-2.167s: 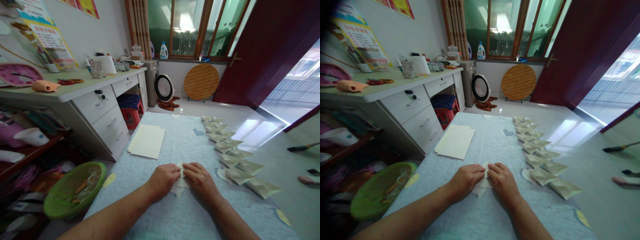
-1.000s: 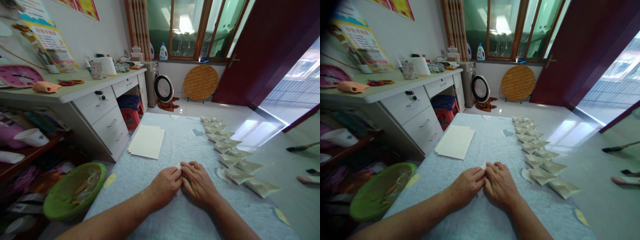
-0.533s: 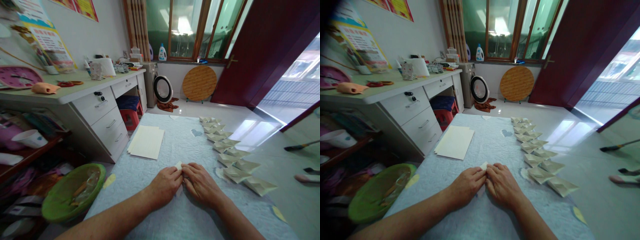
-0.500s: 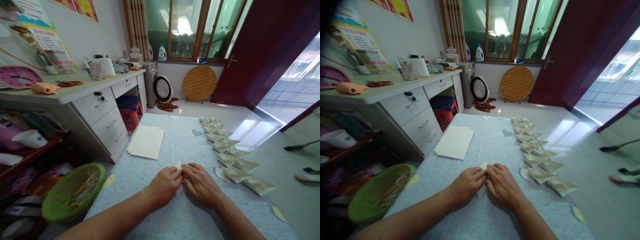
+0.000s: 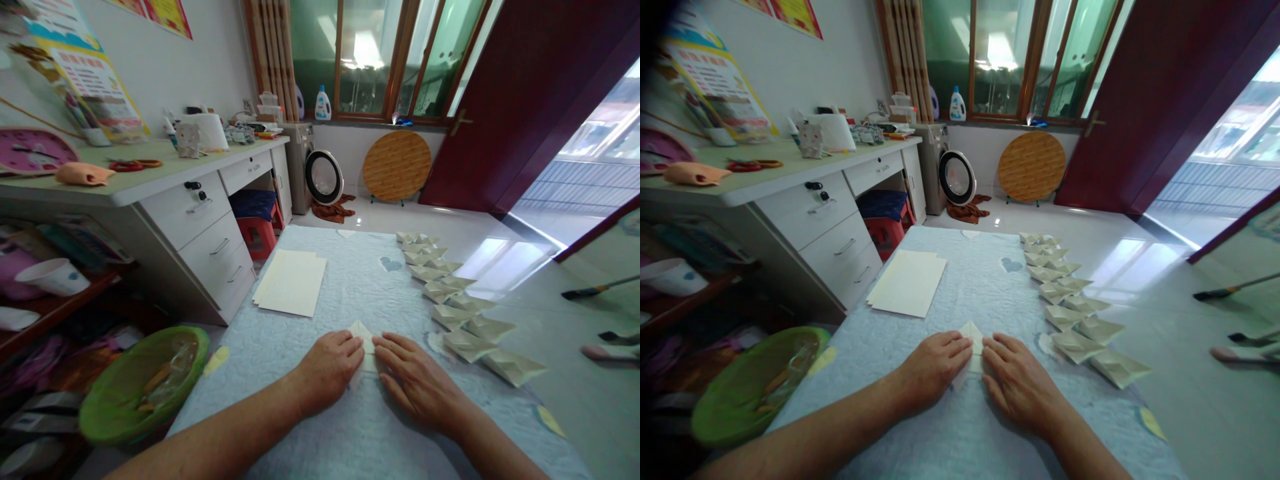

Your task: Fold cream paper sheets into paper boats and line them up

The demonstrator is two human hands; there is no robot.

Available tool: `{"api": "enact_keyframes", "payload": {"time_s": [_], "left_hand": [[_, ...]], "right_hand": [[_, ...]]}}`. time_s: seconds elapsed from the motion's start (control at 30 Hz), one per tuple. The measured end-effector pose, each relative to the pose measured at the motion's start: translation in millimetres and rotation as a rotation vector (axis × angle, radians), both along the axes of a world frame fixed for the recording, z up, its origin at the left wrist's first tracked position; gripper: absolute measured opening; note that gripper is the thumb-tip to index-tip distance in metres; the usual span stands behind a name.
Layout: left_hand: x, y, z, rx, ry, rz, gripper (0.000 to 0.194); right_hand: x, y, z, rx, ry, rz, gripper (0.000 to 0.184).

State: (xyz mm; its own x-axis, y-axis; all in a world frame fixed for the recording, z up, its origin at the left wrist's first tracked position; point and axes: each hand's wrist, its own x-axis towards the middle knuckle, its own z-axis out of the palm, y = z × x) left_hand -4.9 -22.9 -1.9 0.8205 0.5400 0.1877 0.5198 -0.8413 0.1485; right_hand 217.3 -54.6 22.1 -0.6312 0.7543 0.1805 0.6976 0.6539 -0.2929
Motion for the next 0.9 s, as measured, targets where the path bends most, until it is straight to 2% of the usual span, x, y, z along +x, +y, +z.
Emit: {"api": "enact_keyframes", "payload": {"time_s": [0.23, 0.47, 0.77, 0.9], "left_hand": [[-1, 2, -1.0, -0.029, 0.004, 0.012, 0.020], [-3, 0, 4.2, -0.041, -0.016, 0.010, 0.023], [-8, -1, 0.5, 0.012, -0.037, -0.017, 0.030], [-7, 0, 1.1, 0.016, -0.036, -0.026, 0.029]], "right_hand": [[14, -14, 3.8, 0.010, -0.057, 0.001, 0.034], [25, -25, 6.3, 0.010, -0.079, -0.018, 0.039], [20, -18, 13.0, -0.066, -0.068, -0.005, 0.013], [22, -19, 17.6, -0.070, -0.060, -0.025, 0.015]]}}
